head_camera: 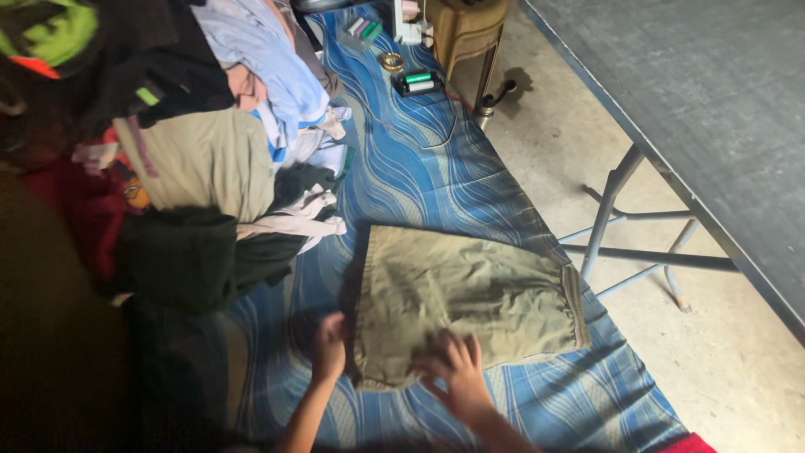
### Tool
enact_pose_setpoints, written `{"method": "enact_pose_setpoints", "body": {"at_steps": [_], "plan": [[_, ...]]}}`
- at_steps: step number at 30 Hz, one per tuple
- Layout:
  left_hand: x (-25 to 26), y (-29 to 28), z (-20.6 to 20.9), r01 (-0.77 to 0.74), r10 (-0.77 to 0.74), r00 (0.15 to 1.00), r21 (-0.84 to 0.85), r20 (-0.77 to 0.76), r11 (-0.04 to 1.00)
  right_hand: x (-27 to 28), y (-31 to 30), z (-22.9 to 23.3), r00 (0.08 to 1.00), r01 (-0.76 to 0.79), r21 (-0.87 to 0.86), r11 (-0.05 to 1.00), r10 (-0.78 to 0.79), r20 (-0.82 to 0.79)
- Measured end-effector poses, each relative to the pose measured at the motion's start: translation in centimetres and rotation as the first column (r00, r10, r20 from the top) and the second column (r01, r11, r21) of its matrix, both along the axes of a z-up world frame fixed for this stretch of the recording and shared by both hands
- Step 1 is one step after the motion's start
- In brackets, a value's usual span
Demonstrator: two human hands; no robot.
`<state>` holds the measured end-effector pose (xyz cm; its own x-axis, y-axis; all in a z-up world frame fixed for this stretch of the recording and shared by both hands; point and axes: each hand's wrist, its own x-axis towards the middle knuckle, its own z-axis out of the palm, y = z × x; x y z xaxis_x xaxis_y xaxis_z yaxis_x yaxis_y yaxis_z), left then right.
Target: The person folds shorts and a tank top by hand on a bed and then places them on a small table.
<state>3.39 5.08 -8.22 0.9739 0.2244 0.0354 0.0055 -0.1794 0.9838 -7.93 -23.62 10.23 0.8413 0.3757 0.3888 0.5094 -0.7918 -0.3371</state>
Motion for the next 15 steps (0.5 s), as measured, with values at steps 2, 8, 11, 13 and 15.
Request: {"method": "enact_pose_setpoints", "body": {"at_steps": [2, 8, 11, 13, 15], "plan": [[-3.4, -0.1, 1.5, 0.146, -0.181, 0.965, -0.183, -0.189, 0.972, 2.6, 0.1, -0.9, 0.990, 0.104, 0.061, 0.993, -0.097, -0.105], [-5.5, -3.8, 8.7, 0.178, -0.421, 0.794, -0.495, -0.439, 0.850, 5.9, 0.2, 1.6, 0.821, 0.494, 0.367, 0.788, -0.284, -0.496], [-3.6, -5.5, 8.8, 0.291, -0.375, 0.893, -0.317, -0.249, 0.903, 3.9, 0.8, 4.2, 0.880, 0.389, 0.323, 0.863, -0.245, -0.407], [-3.5, -5.6, 8.5, 0.337, -0.343, 0.939, -0.122, -0.031, 0.933, 2.2, 2.1, 5.7, 0.973, 0.217, 0.187, 0.958, -0.197, -0.118], [-3.2, -6.0, 8.8, 0.336, -0.350, 0.900, 0.095, 0.262, 0.937, 0.9, 3.2, 7.0, 0.993, 0.097, 0.169, 0.981, -0.084, -0.082]]}}
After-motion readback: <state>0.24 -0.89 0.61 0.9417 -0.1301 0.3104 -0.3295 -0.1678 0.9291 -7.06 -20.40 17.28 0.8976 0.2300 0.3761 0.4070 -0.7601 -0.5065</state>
